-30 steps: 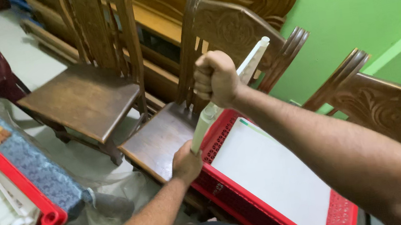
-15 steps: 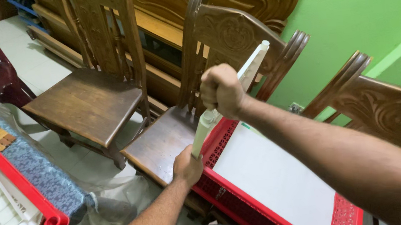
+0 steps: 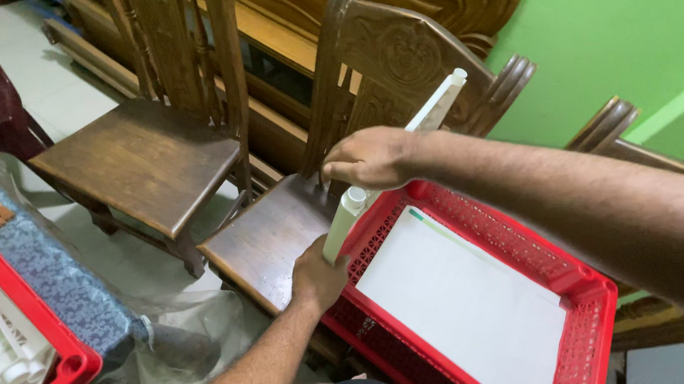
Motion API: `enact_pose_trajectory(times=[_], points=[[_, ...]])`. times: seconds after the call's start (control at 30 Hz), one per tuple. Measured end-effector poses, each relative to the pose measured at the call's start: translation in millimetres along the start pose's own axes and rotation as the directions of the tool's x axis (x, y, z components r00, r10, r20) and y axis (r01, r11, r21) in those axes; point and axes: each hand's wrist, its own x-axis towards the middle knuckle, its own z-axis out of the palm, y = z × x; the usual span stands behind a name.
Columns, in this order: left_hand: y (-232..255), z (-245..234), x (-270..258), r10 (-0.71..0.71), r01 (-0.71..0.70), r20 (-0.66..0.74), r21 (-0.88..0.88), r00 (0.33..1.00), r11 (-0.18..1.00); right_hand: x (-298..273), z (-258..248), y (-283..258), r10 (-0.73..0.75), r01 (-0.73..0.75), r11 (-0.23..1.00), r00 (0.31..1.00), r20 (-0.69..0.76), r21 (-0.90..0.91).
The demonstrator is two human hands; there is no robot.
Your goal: The person assembles a red plastic crate by inserting white perforated side panels into the crate's frame. They pick up panels from a nearby table, align them with the crate, and press them into place one by one until the crate is fully assembled.
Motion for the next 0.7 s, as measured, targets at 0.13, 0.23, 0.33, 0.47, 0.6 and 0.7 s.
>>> enact_pose_trajectory(times=[0.13,0.23,0.33,0.47,0.6,0.7], points=[[-18,8,-3,-0.143,0.145,0.060,-0.028,0.988,0.989,3,4,-4,0.124,-0.124,0.992,0.986,0.115,-0.012],[-21,14,1,-0.142,0.143,0.059,-0.019,0.988,0.990,-3,3,-5,0.104,-0.104,0.995,0.988,0.112,-0.006],[-23,15,3,-0.102,0.101,0.045,0.027,0.994,0.995,-7,6,-6,0.168,-0.161,0.984,0.982,0.090,-0.083],[-24,19,3,-0.096,0.096,0.012,-0.028,0.995,0.995,-7,12,-2,0.160,-0.155,0.977,0.987,0.021,-0.148],[-26,21,5,-0.113,0.113,0.031,0.015,0.993,0.994,-3,15,0,0.195,-0.186,0.971,0.980,0.048,-0.149],[-27,21,8,-0.093,0.093,0.046,0.009,0.995,0.996,-2,8,-3,0.243,-0.236,0.970,0.960,0.137,-0.064]])
